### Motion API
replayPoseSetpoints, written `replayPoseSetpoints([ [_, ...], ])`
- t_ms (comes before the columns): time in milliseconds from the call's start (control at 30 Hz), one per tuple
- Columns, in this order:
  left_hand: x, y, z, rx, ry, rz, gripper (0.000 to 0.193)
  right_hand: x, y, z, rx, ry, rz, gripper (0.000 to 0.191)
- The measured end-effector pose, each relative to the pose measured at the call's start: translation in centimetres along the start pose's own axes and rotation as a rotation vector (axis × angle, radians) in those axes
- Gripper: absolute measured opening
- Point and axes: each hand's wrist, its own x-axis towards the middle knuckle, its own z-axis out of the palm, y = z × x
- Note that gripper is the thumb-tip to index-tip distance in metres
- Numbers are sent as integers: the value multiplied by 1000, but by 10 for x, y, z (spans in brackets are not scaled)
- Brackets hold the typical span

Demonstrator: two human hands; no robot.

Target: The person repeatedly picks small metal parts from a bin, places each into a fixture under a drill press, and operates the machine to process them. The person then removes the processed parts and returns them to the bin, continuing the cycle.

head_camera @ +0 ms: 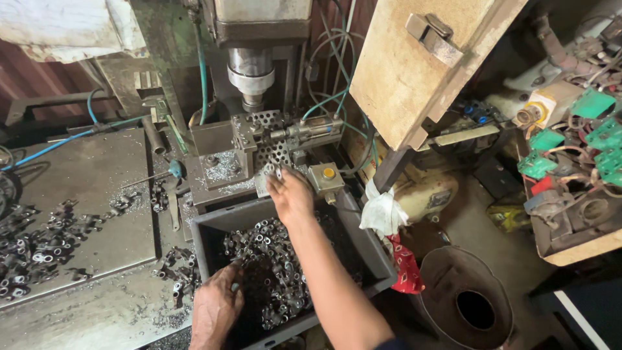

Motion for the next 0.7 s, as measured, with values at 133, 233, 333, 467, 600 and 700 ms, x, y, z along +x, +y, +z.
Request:
replayPoseSetpoints([
  [133, 1, -1, 1, -7, 19, 32, 55, -64, -38, -34, -56, -136, 18, 16],
  [233, -2, -2, 2, 13, 13, 24, 50, -106, -72, -68, -274, -139, -104, 18],
  [333, 1, -1, 0, -17, 79, 106, 38, -136, -110, -110, -541, -11, -285, 18],
  [467, 22, 8, -5, -115, 155, 121, 18, -152, -149, -176, -782, 49, -504, 23],
  [600, 80, 35, -38, 112, 214, 253, 21, -144, -144, -219, -742, 106, -563, 25],
  [700, 131, 76, -73, 213, 250, 482, 19, -135, -134, -236, -777, 67, -623, 24],
])
